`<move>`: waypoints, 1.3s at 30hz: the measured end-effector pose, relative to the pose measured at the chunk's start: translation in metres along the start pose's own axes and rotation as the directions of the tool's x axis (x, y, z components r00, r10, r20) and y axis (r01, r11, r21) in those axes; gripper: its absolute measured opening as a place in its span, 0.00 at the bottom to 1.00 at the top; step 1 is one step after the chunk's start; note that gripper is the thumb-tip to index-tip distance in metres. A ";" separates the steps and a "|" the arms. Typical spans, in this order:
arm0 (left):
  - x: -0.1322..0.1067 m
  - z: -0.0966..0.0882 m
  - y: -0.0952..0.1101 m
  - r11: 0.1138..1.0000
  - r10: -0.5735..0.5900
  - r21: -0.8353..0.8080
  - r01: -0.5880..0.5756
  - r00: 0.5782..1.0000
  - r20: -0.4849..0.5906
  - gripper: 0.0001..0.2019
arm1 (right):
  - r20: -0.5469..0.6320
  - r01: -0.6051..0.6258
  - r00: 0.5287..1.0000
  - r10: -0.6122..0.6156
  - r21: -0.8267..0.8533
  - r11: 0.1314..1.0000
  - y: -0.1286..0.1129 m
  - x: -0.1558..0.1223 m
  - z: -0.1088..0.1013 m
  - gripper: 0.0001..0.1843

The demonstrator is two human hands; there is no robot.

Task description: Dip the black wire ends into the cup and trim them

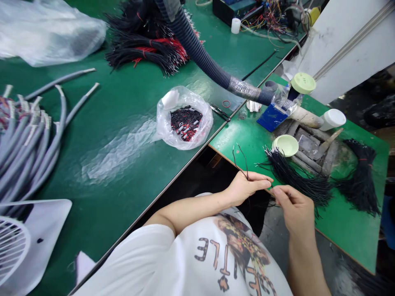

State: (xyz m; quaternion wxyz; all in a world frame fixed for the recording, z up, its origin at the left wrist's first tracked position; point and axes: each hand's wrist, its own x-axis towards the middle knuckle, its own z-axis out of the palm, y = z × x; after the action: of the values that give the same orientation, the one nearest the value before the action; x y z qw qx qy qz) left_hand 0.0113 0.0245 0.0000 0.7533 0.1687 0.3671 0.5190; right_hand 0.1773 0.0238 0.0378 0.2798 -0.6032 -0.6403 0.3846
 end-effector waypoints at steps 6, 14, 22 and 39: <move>0.016 -0.014 -0.001 0.991 0.077 0.115 -0.073 0.997 -0.032 0.21 | 0.004 -0.034 0.999 0.035 -0.194 0.981 -0.012 0.036 -0.059 0.15; 0.031 -0.023 0.010 0.927 0.236 0.312 -0.206 0.970 -0.059 0.19 | 0.155 -0.009 0.984 0.083 -0.428 0.904 -0.028 0.125 -0.093 0.21; 0.032 -0.024 0.005 0.920 0.231 0.339 -0.196 0.971 -0.066 0.18 | 0.299 0.106 0.949 0.096 -0.593 0.798 -0.022 0.186 -0.069 0.18; 0.030 -0.019 0.014 0.878 0.271 0.424 -0.221 0.961 -0.061 0.15 | 0.355 0.212 0.921 0.160 -0.803 0.556 -0.027 0.201 -0.046 0.11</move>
State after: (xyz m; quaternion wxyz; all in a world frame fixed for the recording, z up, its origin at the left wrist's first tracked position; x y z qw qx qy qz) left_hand -0.0059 0.0545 -0.0151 0.6053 0.3383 0.4880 0.5301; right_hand 0.1770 0.2299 0.0643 -0.1644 -0.5644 -0.7960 0.1444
